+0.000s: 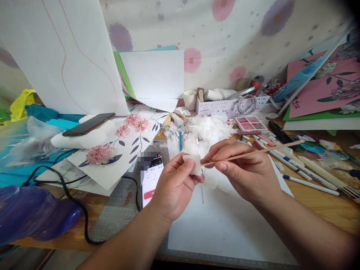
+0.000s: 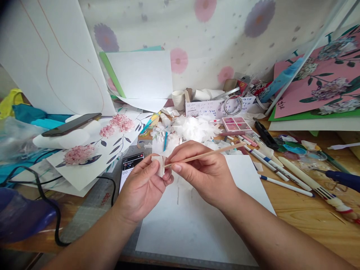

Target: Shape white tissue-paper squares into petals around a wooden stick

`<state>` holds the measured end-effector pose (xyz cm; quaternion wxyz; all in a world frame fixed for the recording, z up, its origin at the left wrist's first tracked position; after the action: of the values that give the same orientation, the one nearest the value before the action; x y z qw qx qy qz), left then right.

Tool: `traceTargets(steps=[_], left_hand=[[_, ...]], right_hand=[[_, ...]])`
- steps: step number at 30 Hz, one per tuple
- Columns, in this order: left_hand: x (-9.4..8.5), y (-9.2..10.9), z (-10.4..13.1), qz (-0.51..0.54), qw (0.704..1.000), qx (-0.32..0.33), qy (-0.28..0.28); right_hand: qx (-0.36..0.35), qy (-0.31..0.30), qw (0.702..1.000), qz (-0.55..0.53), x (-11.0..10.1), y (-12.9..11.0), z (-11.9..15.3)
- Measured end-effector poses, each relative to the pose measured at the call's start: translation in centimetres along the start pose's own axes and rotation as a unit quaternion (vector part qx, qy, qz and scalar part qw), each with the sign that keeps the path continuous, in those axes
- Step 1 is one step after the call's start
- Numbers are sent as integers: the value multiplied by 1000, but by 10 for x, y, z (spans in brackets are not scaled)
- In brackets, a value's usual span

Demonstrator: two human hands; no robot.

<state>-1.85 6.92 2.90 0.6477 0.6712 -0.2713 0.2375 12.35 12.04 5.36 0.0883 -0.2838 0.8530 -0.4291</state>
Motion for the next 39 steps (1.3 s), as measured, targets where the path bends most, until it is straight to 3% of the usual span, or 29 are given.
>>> traceTargets(steps=[26, 39], left_hand=[[0, 0, -1, 23, 1000, -19, 8], [0, 0, -2, 5, 1000, -11, 23]], right_hand=[[10, 6, 1000, -20, 1, 1, 0], [-9, 1, 1000, 30, 0, -1, 1]])
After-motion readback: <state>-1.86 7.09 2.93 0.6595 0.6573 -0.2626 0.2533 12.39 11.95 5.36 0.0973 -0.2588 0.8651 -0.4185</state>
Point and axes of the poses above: each hand's wrist, its own z-axis away from the middle knuckle, its own x-axis out of the palm, y = z × x, the point moved 2 cm from there along -z, towards the middle knuckle, and after that the axes turned 1 degree about -z, right-handed, at the moved point
